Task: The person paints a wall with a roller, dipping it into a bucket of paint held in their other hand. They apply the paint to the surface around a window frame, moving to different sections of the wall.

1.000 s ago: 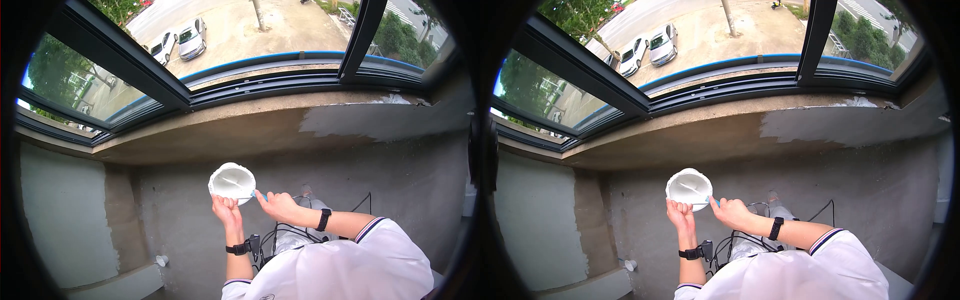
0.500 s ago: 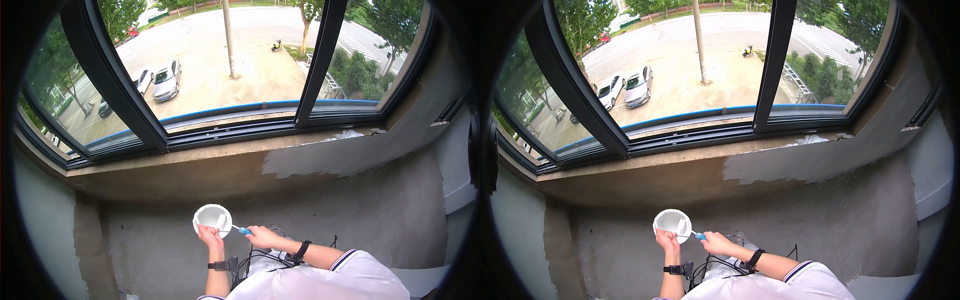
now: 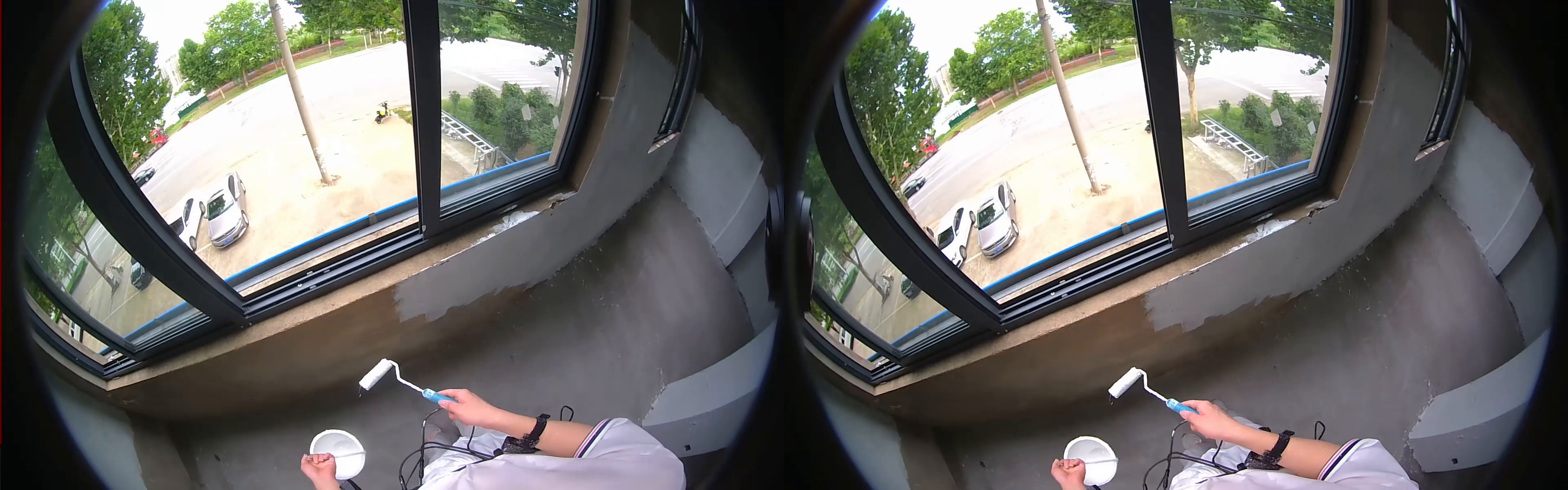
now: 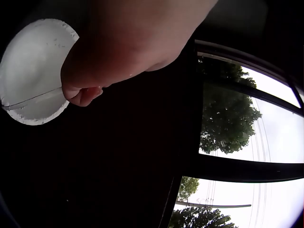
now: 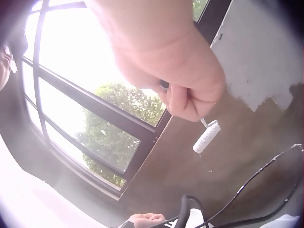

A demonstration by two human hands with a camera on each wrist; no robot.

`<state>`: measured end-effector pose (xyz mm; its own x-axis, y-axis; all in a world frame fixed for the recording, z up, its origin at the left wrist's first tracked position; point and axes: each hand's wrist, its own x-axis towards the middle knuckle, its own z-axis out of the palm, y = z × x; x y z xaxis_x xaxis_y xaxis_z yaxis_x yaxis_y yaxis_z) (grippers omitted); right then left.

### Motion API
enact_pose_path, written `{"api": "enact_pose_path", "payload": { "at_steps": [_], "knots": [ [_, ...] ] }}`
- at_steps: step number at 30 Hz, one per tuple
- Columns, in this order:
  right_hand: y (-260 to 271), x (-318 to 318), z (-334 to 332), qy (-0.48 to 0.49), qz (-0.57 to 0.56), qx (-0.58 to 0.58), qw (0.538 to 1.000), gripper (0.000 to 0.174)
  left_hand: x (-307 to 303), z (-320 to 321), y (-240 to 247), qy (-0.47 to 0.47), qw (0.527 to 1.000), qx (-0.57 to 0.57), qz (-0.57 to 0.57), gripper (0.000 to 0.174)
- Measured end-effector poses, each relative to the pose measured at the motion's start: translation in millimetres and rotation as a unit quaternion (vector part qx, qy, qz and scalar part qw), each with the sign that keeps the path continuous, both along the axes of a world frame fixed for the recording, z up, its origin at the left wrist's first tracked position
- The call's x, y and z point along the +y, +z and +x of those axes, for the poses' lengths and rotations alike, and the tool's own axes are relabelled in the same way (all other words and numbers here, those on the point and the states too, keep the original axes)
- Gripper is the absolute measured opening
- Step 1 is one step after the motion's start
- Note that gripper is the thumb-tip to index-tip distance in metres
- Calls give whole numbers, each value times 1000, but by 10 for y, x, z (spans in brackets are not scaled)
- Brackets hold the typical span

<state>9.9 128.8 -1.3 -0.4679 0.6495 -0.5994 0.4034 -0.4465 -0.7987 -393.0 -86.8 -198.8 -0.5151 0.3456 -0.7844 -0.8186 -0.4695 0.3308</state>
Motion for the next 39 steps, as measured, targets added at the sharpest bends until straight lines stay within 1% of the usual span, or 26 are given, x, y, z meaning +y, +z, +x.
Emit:
{"api": "enact_pose_path", "payload": {
  "at_steps": [1, 2, 3, 4, 5, 7, 8, 10, 11, 13, 14, 16, 17, 18, 21, 22, 23, 24, 27, 29, 30, 32, 33, 35, 38, 39],
  "knots": [
    [-35, 4, 82, -15, -1, 2, 1000, 33, 110, 680, 1133, -163, 938, 278, -127, 23],
    [-66, 12, 158, -70, -75, 61, 993, 32, -25, 566, 832, -177, 930, 287, -148, 26],
    [-105, 26, 236, -121, -145, 120, 975, 31, -142, 542, 719, -188, 927, 290, -145, 26],
    [-177, 61, 308, -131, -145, 123, 973, 31, -267, 539, 649, -216, 896, 338, -193, 20],
    [-271, 113, 366, -151, -147, 141, 967, 23, -389, 537, 617, -240, 858, 385, -240, 16],
    [-244, 228, 424, -187, -154, 190, 951, 8, -518, 485, 671, -272, 767, 476, -335, 18],
    [-210, 285, 467, -209, -153, 162, 952, 8, -559, 418, 710, -268, 763, 481, -340, 18],
    [-230, 428, 554, -220, -136, 170, 951, 7, -661, 302, 862, -274, 718, 450, -454, 52],
    [-233, 493, 591, -224, -129, 184, 948, 7, -712, 264, 921, -265, 715, 452, -464, 52],
    [-158, 624, 609, -235, -119, 205, 943, 10, -763, 253, 1045, -209, 736, 441, -468, 68],
    [-81, 676, 590, -227, -125, 209, 943, 10, -775, 278, 1144, -202, 733, 441, -476, 68],
    [74, 776, 528, -218, -78, 196, 953, 11, -640, 455, 1475, -188, 765, 423, -448, 77],
    [102, 813, 495, -205, -60, 197, 957, 7, -632, 539, 1532, -160, 753, 453, -449, 60],
    [118, 847, 458, -194, -64, 200, 958, 7, -659, 604, 1594, -150, 752, 451, -456, 60],
    [151, 970, 315, -194, -33, 206, 958, 10, -680, 738, 1746, -181, 645, 571, -474, 16],
    [134, 994, 249, -188, 57, 162, 967, 12, -652, 773, 1795, -173, 644, 571, -479, 16],
    [100, 1006, 196, -183, 147, 118, 965, 14, -633, 798, 1860, -62, 799, 493, -338, 10],
    [48, 1017, 153, -178, 144, 124, 966, 14, -637, 821, 1919, 52, 904, 387, -175, 10],
    [-202, 1033, 19, -184, 172, 103, 962, 15, -770, 921, 2050, 51, 912, 349, -209, 18],
    [-433, 1056, -68, -206, 80, 140, 965, 13, -810, 976, 2052, 51, 917, 326, -223, 22],
    [-515, 1067, -126, -203, 79, 142, 966, 13, -821, 969, 2056, 63, 913, 330, -230, 22],
    [-687, 1068, -269, -214, 21, 125, 969, 13, -851, 906, 2076, 85, 905, 339, -243, 22],
    [-909, 1046, -370, -213, 20, 126, 969, 13, -885, 862, 2098, 95, 900, 344, -249, 22],
    [-1358, 1023, -537, -213, 184, 54, 958, 13, -946, 759, 2109, 117, 893, 351, -256, 22],
    [-1182, 951, -554, -225, 189, 45, 955, 13, -948, 518, 2055, 145, 886, 360, -253, 22],
    [-838, 905, -520, -232, 143, 58, 961, 13, -951, 422, 2041, 150, 885, 362, -252, 22]
  ]
}}
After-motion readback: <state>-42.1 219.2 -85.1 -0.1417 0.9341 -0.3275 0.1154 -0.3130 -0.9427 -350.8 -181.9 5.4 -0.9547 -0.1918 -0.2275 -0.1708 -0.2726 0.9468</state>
